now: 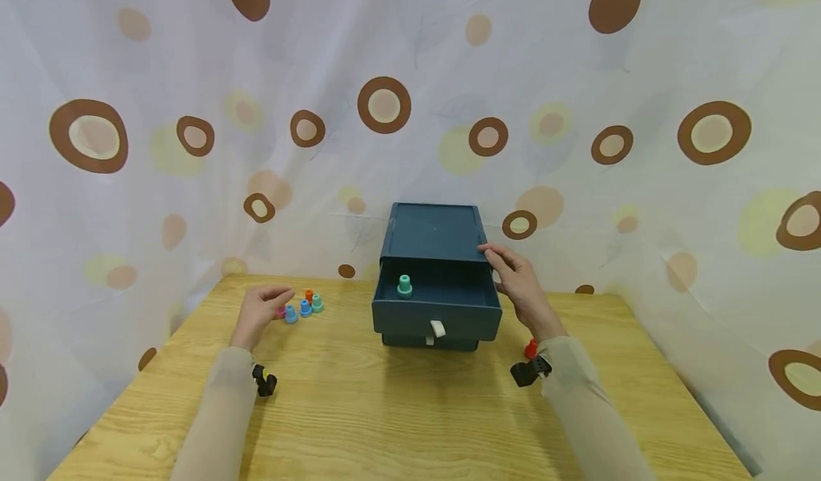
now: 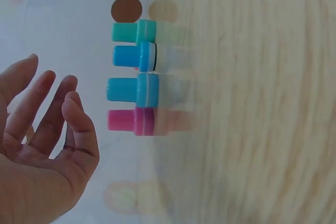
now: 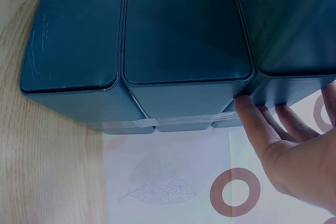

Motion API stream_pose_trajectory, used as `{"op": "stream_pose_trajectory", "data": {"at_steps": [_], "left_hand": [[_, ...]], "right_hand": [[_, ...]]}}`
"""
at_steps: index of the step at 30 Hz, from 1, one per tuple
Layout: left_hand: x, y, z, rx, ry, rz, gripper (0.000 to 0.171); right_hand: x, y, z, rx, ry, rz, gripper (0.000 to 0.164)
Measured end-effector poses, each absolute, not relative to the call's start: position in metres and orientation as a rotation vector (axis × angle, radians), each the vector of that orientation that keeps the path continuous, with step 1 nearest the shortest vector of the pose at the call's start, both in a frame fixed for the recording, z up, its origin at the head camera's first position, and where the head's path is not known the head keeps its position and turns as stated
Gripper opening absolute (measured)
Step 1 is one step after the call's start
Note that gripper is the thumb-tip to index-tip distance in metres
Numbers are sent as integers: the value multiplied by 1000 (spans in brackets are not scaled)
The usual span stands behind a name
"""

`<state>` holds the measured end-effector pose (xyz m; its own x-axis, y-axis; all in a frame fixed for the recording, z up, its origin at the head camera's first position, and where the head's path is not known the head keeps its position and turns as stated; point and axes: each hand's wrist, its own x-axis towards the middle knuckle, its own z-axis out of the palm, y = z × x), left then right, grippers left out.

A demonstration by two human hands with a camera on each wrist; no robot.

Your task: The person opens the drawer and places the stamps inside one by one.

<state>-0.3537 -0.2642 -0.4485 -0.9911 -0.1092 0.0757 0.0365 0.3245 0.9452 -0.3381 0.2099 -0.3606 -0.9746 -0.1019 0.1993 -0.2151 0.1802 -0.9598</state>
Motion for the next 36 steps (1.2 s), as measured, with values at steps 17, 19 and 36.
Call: {"op": "stream_pose_trajectory", "data": {"at_steps": [17, 19, 36], "left_hand": [[-364, -274, -459, -21, -2614, -1722, 39], [-364, -275, -461, -17, -2617, -1758, 40], [-365, -278, -470, 27, -2686, -1769, 39]], "right_hand": [[-337, 208, -358, 307, -2334, 1935, 53], [-336, 208, -357, 300, -2332, 1938, 52], [-337, 209, -359, 322, -2338, 1939, 51]]}}
